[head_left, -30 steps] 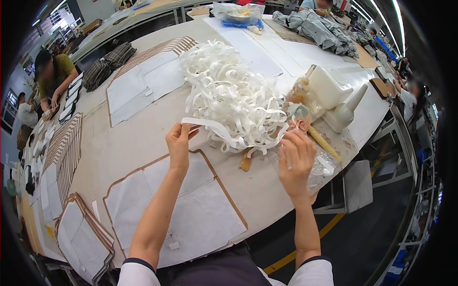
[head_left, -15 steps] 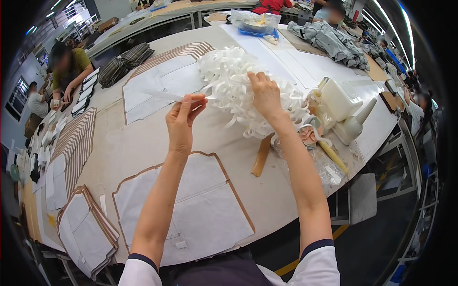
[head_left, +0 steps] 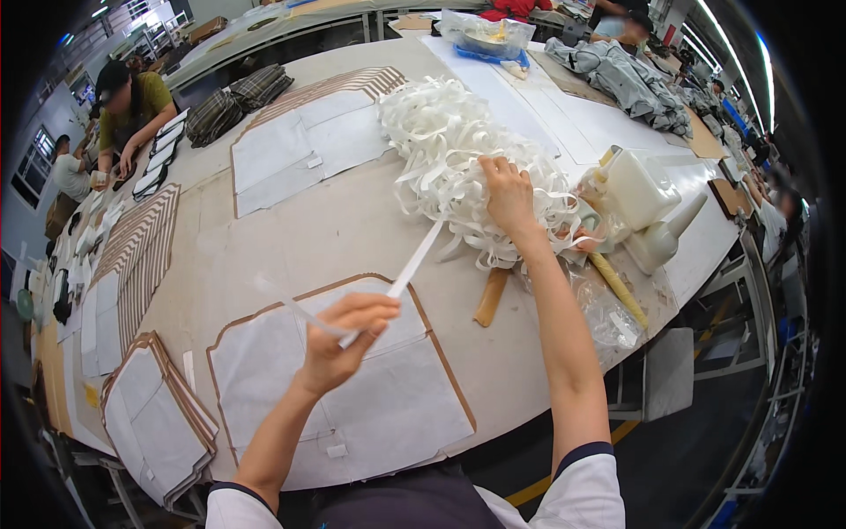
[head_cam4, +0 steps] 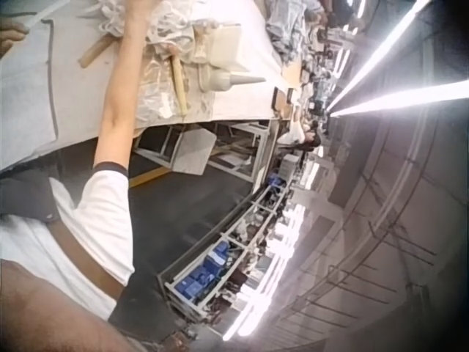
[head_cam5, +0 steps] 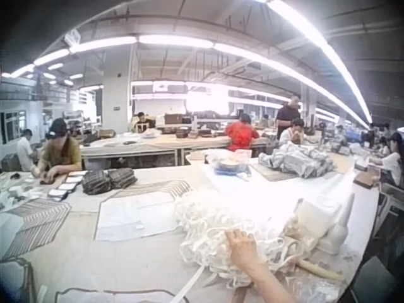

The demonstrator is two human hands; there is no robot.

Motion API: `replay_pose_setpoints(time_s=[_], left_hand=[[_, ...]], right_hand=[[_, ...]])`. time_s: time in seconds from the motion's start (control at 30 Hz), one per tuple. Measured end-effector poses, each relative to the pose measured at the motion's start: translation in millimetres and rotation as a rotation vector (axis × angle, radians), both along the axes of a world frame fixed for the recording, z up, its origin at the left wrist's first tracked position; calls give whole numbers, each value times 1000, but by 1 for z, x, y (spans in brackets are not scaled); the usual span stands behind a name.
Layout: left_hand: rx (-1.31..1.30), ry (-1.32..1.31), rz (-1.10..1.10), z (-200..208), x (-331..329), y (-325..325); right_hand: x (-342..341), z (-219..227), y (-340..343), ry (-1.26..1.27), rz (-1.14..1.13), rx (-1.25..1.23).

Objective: Applying adhesive tape to the edges of leather panels to prepare them for assembly.

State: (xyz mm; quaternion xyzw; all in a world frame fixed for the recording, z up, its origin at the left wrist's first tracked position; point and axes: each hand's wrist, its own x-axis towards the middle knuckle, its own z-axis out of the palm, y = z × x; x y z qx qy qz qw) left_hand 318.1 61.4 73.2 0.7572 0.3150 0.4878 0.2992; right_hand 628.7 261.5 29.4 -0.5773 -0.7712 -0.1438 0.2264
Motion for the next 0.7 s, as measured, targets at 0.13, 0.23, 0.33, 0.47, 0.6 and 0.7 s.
replay_pose_setpoints(time_s=[0.13, 0.23, 0.33, 0.47, 0.6, 0.7], left_hand=[[212, 193, 9, -10, 13, -7], [289, 233, -41, -16, 26, -7], [316, 262, -69, -20, 42, -10], [352, 243, -116, -30, 68, -8], [358, 286, -168, -48, 83, 0], [419, 264, -172, -55, 93, 1]], right_hand=[[-9, 26, -25, 111, 57, -105], [-19, 69, -64, 249, 245, 75], [-39, 66, -67, 71, 392, 58], [-37, 56, -42, -145, 369, -88], [-38, 59, -33, -2, 500, -16], [-36, 61, -25, -180, 537, -88]])
